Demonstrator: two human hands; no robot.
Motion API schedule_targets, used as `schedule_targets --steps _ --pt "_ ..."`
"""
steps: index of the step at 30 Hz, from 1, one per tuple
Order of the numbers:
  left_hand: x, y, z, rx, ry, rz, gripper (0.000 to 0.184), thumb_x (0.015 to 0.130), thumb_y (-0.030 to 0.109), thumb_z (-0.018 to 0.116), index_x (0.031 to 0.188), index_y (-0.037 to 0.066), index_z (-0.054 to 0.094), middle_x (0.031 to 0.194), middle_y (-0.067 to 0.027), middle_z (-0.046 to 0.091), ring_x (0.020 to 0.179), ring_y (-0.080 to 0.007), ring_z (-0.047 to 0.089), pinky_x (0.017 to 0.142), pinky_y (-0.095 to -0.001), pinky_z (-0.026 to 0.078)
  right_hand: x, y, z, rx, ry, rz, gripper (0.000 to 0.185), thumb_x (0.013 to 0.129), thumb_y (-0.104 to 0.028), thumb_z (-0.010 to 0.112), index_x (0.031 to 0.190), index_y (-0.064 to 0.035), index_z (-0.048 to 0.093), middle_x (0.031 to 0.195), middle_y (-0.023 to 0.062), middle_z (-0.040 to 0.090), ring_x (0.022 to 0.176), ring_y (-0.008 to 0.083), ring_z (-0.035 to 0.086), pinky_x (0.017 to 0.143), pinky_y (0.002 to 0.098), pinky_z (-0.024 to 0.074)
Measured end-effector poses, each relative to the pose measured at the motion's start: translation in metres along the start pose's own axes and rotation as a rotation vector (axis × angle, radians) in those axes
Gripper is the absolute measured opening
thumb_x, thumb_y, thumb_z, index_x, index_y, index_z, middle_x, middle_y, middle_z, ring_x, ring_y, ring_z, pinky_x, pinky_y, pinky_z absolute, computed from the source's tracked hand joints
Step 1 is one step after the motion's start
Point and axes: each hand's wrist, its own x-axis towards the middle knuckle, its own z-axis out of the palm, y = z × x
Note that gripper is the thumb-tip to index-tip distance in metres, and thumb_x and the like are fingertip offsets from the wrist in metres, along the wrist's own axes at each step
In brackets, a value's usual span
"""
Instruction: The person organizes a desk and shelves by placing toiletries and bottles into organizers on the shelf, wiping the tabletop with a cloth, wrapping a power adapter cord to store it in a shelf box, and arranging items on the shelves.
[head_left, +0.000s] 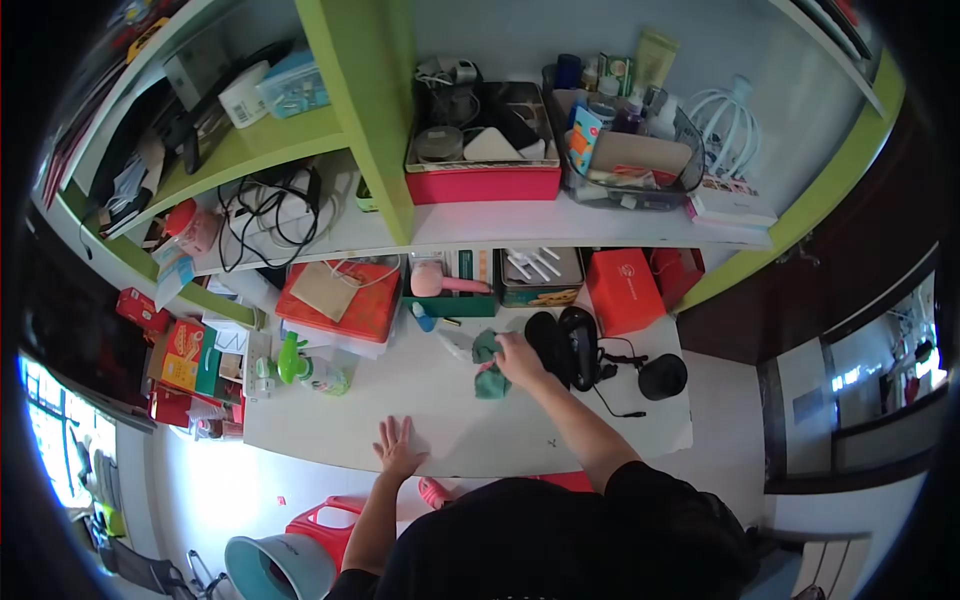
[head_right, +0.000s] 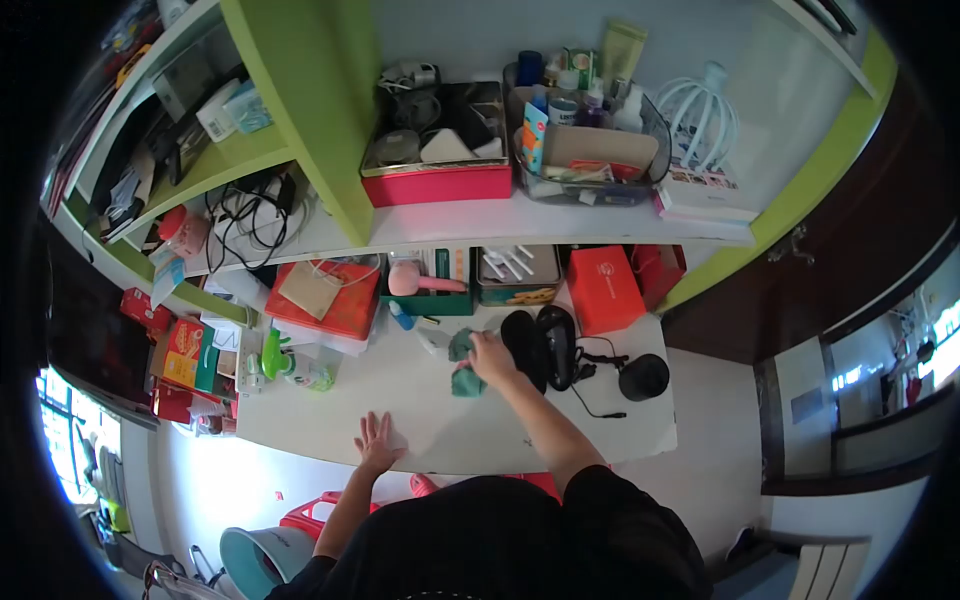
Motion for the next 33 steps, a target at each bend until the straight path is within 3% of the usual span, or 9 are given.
schedule_targets --steps 3,5,11,14,17,20,23,29,33 --pt "0.026 0.01 0.008 -0.258 0.155 -0.049 0.089 0.071 0.028 0.07 0.145 0.02 0.022 0.147 -0.0219 0.019 0.137 -0.0395 0.017 0.105 -0.0612 0.02 -0.002 -0.035 0.024 0.072 -0.101 -0.055 0.033 0.079 -0.012 0.06 0.11 -0.0038 0.054 0.11 0.019 0.055 0.104 0.0355 0.053 0.088 0.0416 0.0448" --pt "0.068 0.004 0.027 -0.488 0.274 0.033 0.086 0.07 0.025 0.069 0.144 0.019 0.025 0.145 -0.0218 0.024 0.135 -0.0392 0.02 0.106 -0.0581 0.022 0.004 -0.044 0.058 -0.029 -0.004 -0.152 0.038 0.08 -0.016 0.06 0.116 -0.0042 0.052 0.117 0.0186 0.054 0.109 0.0359 0.05 0.091 0.0456 0.0425" --pt "0.068 0.07 -0.007 0.101 -0.046 0.096 0.089 0.068 0.032 0.074 0.142 0.02 0.028 0.15 -0.0194 0.015 0.139 -0.0368 0.012 0.108 -0.0501 0.024 0.02 -0.061 0.099 -0.203 -0.212 -0.114 0.041 0.081 -0.024 0.059 0.117 -0.0066 0.052 0.125 0.0165 0.049 0.111 0.0358 0.047 0.091 0.0498 0.0396" --pt "0.067 0.051 0.008 0.11 0.042 0.207 0.092 0.066 0.038 0.077 0.142 0.023 0.029 0.151 -0.0173 0.013 0.139 -0.0356 0.012 0.109 -0.049 0.023 0.021 -0.052 0.113 -0.319 -0.305 -0.149 0.037 0.081 -0.023 0.056 0.115 -0.0081 0.054 0.121 0.0161 0.049 0.108 0.0324 0.048 0.09 0.0464 0.0404" --pt "0.07 0.043 0.007 0.117 0.032 0.238 0.096 0.063 0.041 0.079 0.143 0.025 0.029 0.151 -0.0151 0.014 0.139 -0.0353 0.013 0.109 -0.0496 0.022 0.022 -0.066 0.108 -0.349 -0.172 -0.059 0.031 0.079 -0.021 0.053 0.108 -0.0099 0.056 0.117 0.012 0.05 0.111 0.0294 0.047 0.088 0.0447 0.0417" --pt "0.07 0.044 -0.001 0.138 -0.008 0.241 0.099 0.061 0.043 0.08 0.143 0.026 0.028 0.152 -0.0137 0.015 0.139 -0.0352 0.014 0.109 -0.0497 0.022 0.038 -0.077 0.117 -0.285 0.041 -0.363 0.03 0.081 -0.02 0.051 0.108 -0.0098 0.056 0.118 0.0117 0.051 0.111 0.0284 0.047 0.091 0.0438 0.0395" --pt "0.069 0.041 -0.005 0.129 -0.022 0.266 0.1 0.061 0.043 0.08 0.144 0.027 0.027 0.152 -0.0143 0.015 0.139 -0.0353 0.014 0.11 -0.0498 0.02 0.055 -0.08 0.132 -0.305 -0.076 -0.641 0.031 0.081 -0.019 0.05 0.11 -0.009 0.055 0.119 0.0123 0.05 0.112 0.0292 0.046 0.09 0.0442 0.0408" --pt "0.066 0.036 -0.002 0.116 -0.027 0.306 0.098 0.067 0.041 0.077 0.146 0.024 0.022 0.153 -0.0156 0.01 0.14 -0.0353 0.009 0.109 -0.054 0.017 0.054 -0.078 0.143 -0.331 -0.237 -0.352 0.035 0.082 -0.019 0.05 0.116 -0.0121 0.052 0.119 0.0123 0.05 0.115 0.0291 0.046 0.088 0.0449 0.0435" --pt "0.071 0.03 0.004 0.105 -0.074 0.301 0.099 0.068 0.039 0.076 0.147 0.023 0.019 0.153 -0.0182 0.004 0.141 -0.0368 0.004 0.108 -0.0555 0.013 0.043 -0.085 0.105 -0.18 -0.401 -0.241 0.039 0.084 -0.018 0.051 0.122 -0.0127 0.05 0.114 0.0141 0.053 0.106 0.0335 0.055 0.085 0.0445 0.0459"
